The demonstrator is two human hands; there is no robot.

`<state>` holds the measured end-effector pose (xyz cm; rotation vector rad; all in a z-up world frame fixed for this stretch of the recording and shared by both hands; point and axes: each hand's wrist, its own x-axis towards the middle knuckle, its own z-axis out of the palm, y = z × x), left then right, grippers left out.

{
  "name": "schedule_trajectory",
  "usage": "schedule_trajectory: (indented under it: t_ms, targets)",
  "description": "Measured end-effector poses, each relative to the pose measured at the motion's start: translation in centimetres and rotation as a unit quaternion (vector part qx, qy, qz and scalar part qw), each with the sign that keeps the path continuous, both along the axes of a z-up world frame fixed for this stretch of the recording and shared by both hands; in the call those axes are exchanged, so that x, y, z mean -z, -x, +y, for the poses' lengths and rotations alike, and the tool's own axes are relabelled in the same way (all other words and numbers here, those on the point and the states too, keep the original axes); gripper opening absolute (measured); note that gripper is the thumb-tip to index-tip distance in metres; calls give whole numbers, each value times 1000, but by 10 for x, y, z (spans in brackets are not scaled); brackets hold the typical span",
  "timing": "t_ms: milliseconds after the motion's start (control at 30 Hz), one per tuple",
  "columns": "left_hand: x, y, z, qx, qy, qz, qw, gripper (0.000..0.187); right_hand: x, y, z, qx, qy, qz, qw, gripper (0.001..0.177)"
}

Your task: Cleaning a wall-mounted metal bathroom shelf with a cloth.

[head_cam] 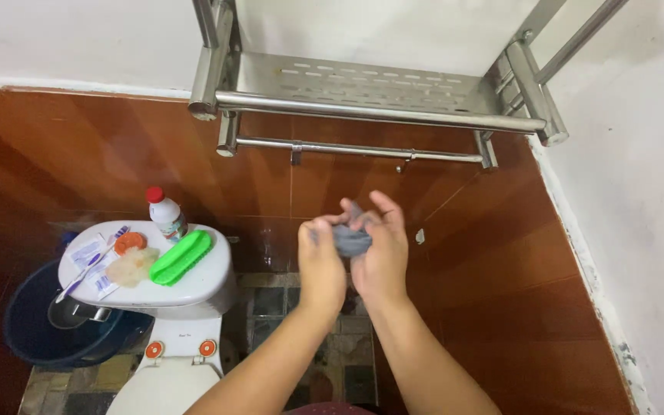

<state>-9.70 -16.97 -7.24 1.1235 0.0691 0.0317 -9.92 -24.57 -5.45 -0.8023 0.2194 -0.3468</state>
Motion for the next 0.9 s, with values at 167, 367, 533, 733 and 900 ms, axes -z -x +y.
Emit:
schedule_trajectory:
  t_ms: [167, 367, 533, 733, 900]
  targets:
    - [17, -48, 9, 82, 390, 242, 885, 23, -25, 15, 1, 67, 423, -177, 886, 33]
    - [-4, -81, 24, 371, 302, 336, 812, 52, -28, 21, 15, -83, 599, -386, 697, 10]
    - [2, -87, 23, 474, 19, 288, 832, 65, 2, 15, 27, -118, 703, -450, 537, 25]
    - [125, -80, 9, 481, -418, 15, 771, 58, 93, 17, 37, -199, 797, -434, 369, 44]
    - [121, -68, 16, 417, -596, -23, 686, 42, 106, 13, 57, -231, 738, -413, 480, 20]
